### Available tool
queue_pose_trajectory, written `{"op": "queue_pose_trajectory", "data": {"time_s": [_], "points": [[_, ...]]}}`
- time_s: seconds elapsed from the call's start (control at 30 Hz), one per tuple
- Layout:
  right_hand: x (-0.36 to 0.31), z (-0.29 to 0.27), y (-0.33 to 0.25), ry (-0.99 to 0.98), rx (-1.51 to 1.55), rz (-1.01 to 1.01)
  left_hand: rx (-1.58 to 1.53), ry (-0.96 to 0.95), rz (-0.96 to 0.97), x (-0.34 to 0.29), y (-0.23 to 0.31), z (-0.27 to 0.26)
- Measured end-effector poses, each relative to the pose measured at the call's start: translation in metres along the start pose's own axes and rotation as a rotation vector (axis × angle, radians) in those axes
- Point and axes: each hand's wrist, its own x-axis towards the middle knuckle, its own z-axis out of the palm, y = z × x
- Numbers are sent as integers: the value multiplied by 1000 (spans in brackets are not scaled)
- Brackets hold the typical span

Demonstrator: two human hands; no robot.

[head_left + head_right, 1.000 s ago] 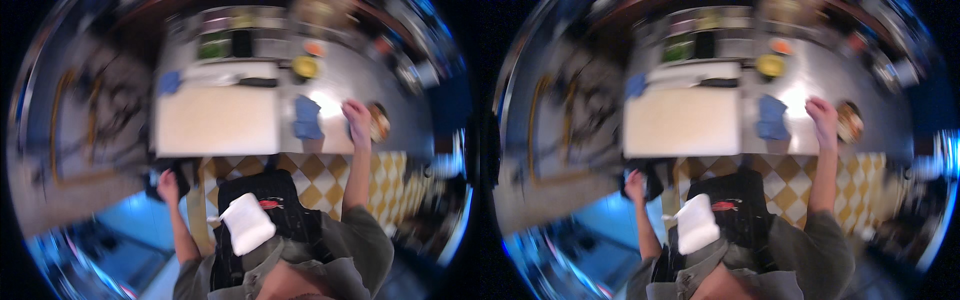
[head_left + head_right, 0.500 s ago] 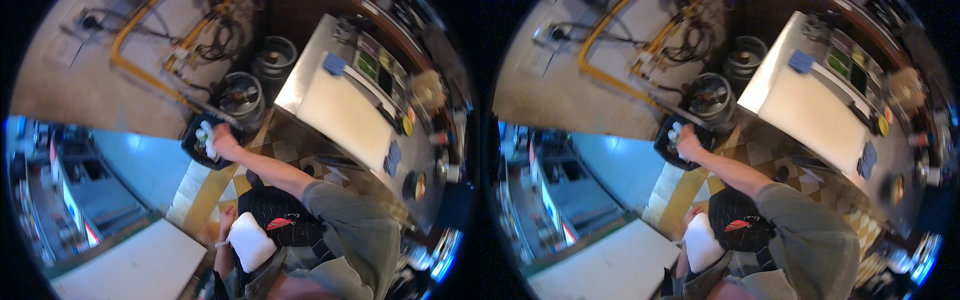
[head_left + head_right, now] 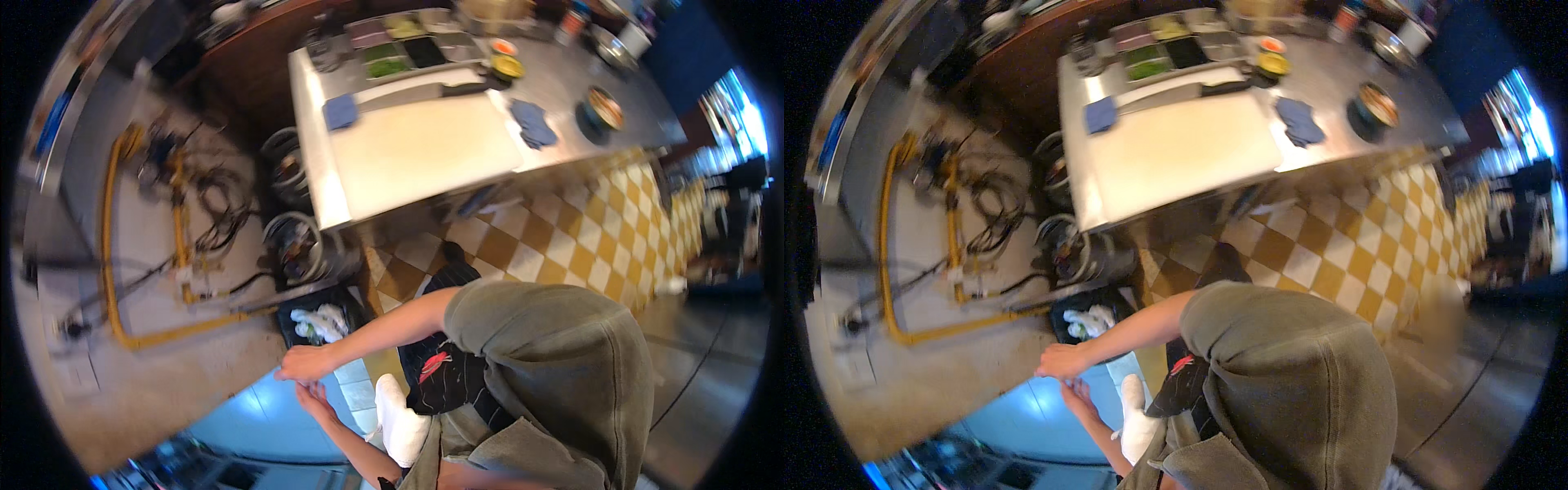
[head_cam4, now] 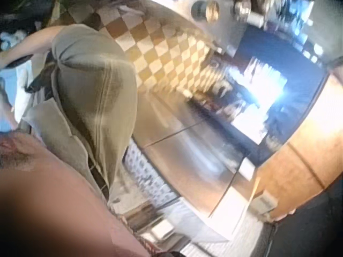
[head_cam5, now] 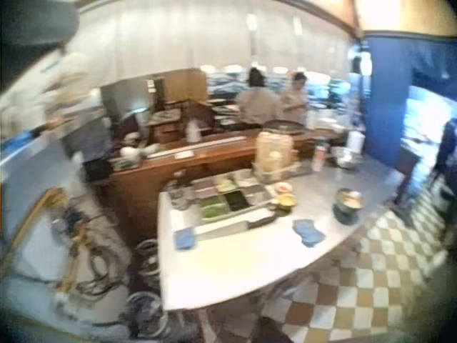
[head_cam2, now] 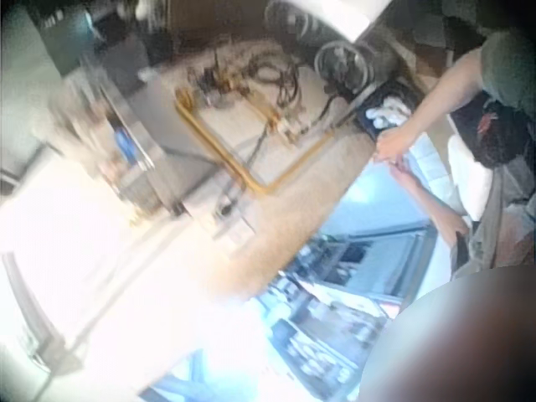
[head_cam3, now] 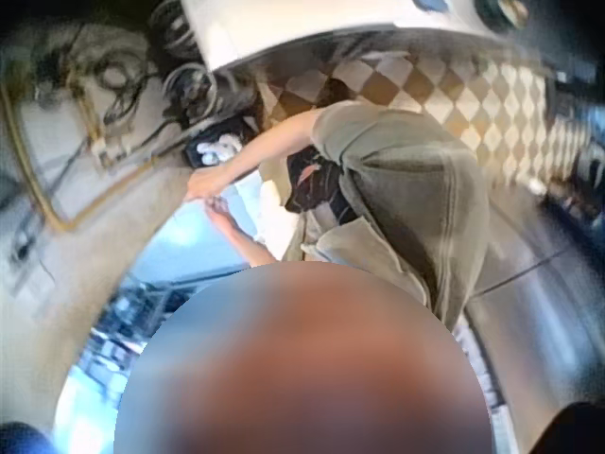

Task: The person assembles a bowl by adding shredded vegetables, cooked meat, and kimchi, then cracks an egg into the center. They sprinkle chopped green onions and seasonings, and drizzle sauce over the top.

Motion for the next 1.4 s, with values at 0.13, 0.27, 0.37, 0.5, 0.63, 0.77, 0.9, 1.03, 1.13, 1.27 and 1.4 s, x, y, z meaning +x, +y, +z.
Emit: {"op": "queue_pose_trajectory", "data": {"time_s": [0.13,0.27,0.37,0.5,0.63,0.77,0.9,1.03,1.13,1.27,1.4], "points": [[-140,-94,18,639,29,-53,954,-197,-123,19,-139,-114],[-364,-224,95,1046,-840,767,973,-313,-301,-28,-149,-35],[-484,-294,131,1177,-996,1291,961,-375,-258,-32,-135,31],[-529,-314,166,899,-595,1492,837,-399,-120,-36,-100,128],[-554,-369,169,1273,-402,1344,629,-380,13,-58,-61,219],[-623,-495,215,1469,-760,1287,702,-509,-24,-23,-85,197],[-740,-561,309,1396,-1006,1336,1170,-562,-48,-89,-48,265],[-756,-521,334,1072,-841,1523,1293,-537,-214,-117,-65,218],[-696,-476,265,902,-696,1480,1305,-529,-253,-114,-87,196],[-665,-394,197,1006,-1051,1285,1252,-663,-175,-64,-117,196],[-667,-379,208,1084,-851,1241,1315,-802,-33,-10,-114,229]]}}
